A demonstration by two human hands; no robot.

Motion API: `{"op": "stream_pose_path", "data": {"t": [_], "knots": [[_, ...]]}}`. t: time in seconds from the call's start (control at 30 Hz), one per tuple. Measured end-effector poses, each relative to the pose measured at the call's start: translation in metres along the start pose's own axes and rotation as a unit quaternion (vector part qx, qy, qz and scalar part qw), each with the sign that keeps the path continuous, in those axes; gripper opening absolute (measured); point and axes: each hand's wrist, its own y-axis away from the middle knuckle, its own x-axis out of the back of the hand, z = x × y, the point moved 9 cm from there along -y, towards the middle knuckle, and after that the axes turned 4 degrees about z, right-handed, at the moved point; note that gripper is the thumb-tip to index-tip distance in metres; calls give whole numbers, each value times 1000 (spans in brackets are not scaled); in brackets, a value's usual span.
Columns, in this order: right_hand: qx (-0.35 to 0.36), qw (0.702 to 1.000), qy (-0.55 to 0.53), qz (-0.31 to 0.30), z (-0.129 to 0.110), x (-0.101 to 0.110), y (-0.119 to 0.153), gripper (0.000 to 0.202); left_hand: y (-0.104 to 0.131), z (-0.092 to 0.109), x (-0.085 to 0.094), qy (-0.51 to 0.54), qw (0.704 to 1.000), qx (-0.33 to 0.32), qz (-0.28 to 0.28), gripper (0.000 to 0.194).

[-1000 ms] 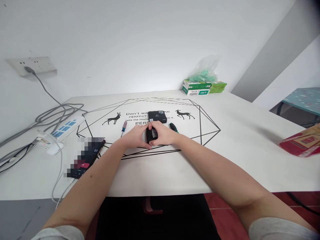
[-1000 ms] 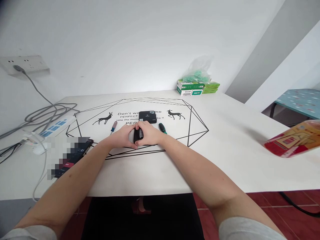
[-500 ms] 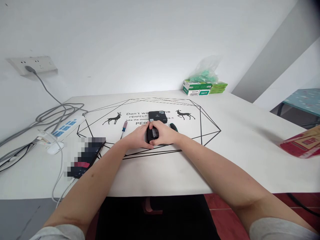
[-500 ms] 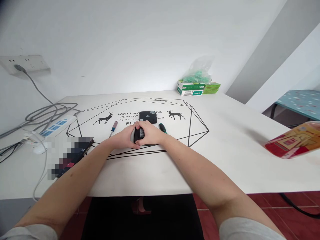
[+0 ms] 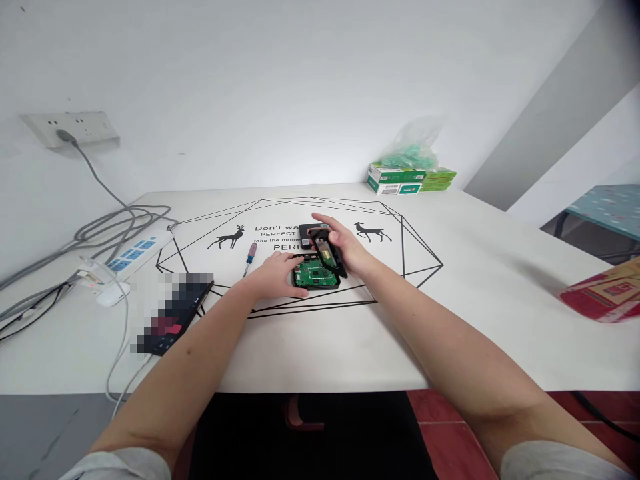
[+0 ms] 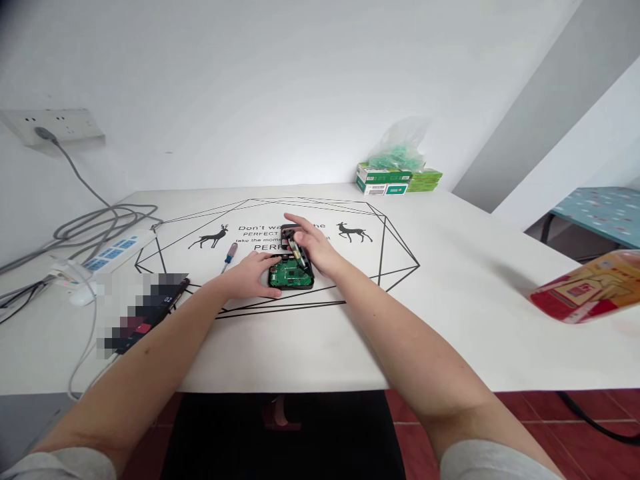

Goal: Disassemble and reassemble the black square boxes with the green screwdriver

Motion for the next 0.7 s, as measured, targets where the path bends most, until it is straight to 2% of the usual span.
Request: {"op": "stream_pose_path", "data": {"t": [0.1,0.2,0.27,0.37,0.43,0.53,0.63,0.7], "knots": [[-49,996,-78,-2,-9,-5,6,73,0,-3,1,-30,1000,5,-2,100],[-75,994,-66,-34,-13,-11,11,64,1,-7,3,-49,999,13,6,98],[-77,993,-33,-77,-14,-17,14,65,2,-9,5,-51,998,22,6,96],[-37,984,45,-171,-18,-29,20,69,4,-9,9,-37,999,24,-3,90],[-12,967,97,-237,-21,-38,27,68,6,-7,12,-33,999,16,-8,84],[-19,932,175,-317,-23,-46,42,56,8,-8,15,-33,999,13,-8,77],[-39,888,290,-356,-25,-43,56,45,7,-9,15,-31,999,14,-3,81],[-49,855,355,-375,-26,-41,65,46,7,-10,14,-34,999,13,-2,81]]}}
